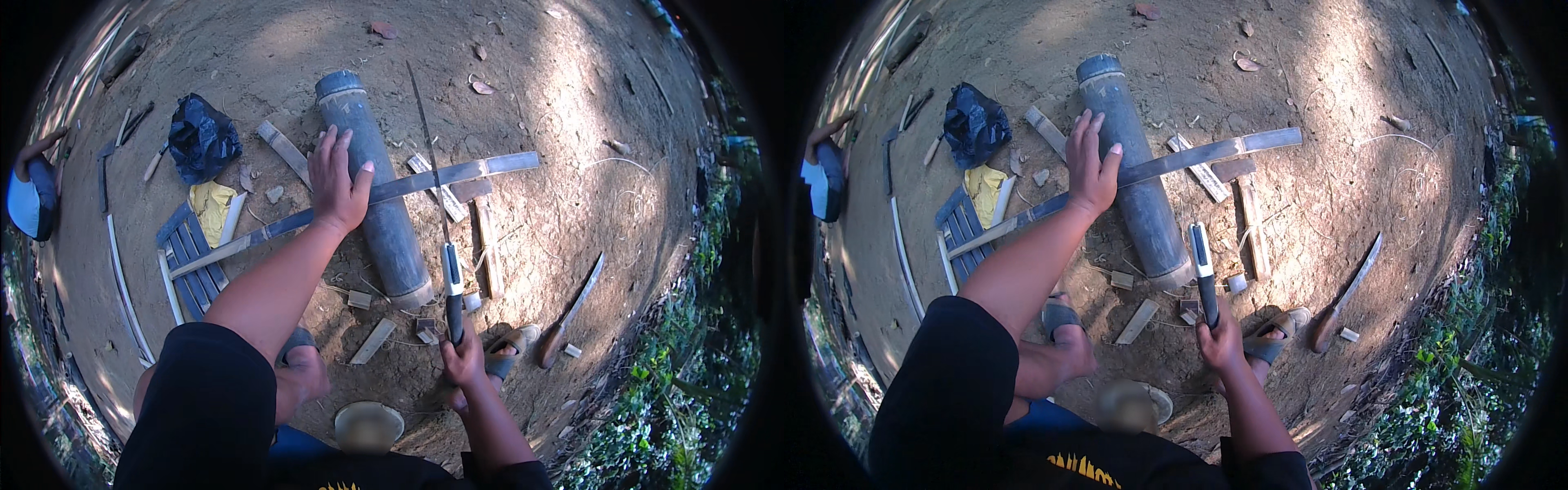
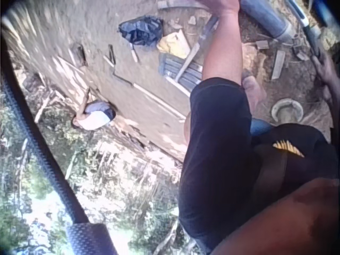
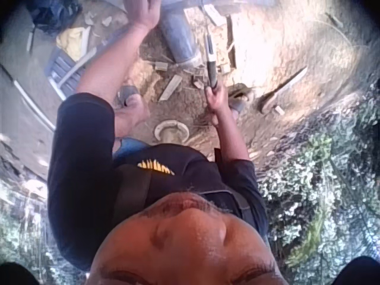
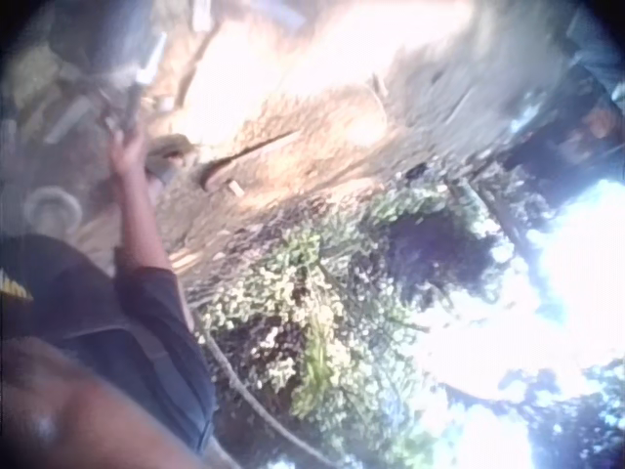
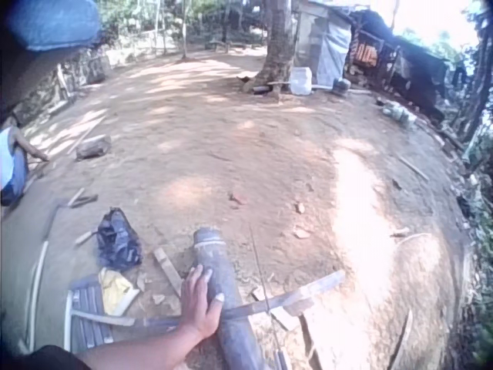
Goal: The person saws a piece of bamboo, fits it into a wooden frame, and hammers it into place using the back of an axe.
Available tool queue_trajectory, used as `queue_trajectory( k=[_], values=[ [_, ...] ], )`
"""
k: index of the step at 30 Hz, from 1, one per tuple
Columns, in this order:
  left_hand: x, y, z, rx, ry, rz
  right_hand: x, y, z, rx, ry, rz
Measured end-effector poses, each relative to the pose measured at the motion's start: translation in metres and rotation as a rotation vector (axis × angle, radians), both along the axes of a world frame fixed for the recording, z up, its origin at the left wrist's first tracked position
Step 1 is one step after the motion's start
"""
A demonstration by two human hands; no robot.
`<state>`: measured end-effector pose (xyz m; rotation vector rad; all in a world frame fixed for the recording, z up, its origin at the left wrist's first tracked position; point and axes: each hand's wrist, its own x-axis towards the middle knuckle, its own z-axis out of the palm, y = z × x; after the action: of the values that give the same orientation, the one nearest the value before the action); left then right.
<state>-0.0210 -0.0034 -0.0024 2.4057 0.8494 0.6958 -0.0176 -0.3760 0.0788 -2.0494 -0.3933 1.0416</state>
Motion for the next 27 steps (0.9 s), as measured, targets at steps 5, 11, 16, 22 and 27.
queue_trajectory(
  k=[5,11,16,22,27],
  values=[
    [-0.054,0.028,-0.013,0.038,0.302,0.127,-0.015,-0.016,-0.005,-0.105,-0.067,-0.045],
    [-0.050,0.018,-0.008,-0.127,0.418,0.163,-0.016,0.005,0.003,-0.251,-0.041,-0.050],
    [-0.047,0.018,-0.003,-0.153,0.466,0.172,-0.014,0.006,-0.004,-0.228,-0.076,-0.021],
    [-0.048,0.019,-0.003,-0.142,0.438,0.170,-0.016,0.004,-0.008,-0.297,-0.123,-0.009],
    [-0.043,0.019,0.009,-0.263,0.571,0.197,-0.018,-0.003,-0.013,-0.329,-0.161,0.025]
  ],
)
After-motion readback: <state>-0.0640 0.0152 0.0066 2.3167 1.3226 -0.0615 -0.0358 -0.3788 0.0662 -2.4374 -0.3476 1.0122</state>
